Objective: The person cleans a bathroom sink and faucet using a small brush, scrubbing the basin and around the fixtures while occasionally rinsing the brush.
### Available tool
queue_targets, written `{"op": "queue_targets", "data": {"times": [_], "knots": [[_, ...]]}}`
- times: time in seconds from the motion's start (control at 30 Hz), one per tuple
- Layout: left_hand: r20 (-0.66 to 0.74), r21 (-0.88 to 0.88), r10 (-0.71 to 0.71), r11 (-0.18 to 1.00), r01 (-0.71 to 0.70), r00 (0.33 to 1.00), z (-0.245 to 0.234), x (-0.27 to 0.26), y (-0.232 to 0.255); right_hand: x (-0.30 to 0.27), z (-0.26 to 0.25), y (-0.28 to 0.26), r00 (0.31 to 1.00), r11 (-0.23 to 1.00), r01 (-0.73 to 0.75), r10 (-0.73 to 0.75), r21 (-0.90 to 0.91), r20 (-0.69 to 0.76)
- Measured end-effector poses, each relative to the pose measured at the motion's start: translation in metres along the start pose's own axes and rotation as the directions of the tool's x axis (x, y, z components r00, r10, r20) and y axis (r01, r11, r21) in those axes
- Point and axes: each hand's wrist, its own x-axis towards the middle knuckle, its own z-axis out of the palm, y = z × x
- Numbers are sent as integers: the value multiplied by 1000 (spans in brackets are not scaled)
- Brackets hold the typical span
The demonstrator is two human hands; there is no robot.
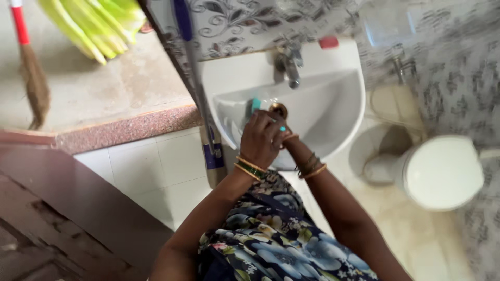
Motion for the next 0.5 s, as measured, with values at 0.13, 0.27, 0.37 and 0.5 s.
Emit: {"op": "queue_targets", "data": {"times": [0.13,0.27,0.37,0.5], "knots": [[-37,-37,12,999,-13,999,-15,-3,3,-6,-4,-9,923,982,77,-4,-174,385],[18,-95,-113,989,115,993,-4,1,-7,-28,-53,12,787,908,-398,266,128,557],[80,-184,-77,979,91,994,25,-8,-8,-36,-97,25,433,740,-584,632,-334,643],[76,-217,-26,975,42,997,40,-18,6,-52,-95,28,539,727,-640,655,-249,530]]}}
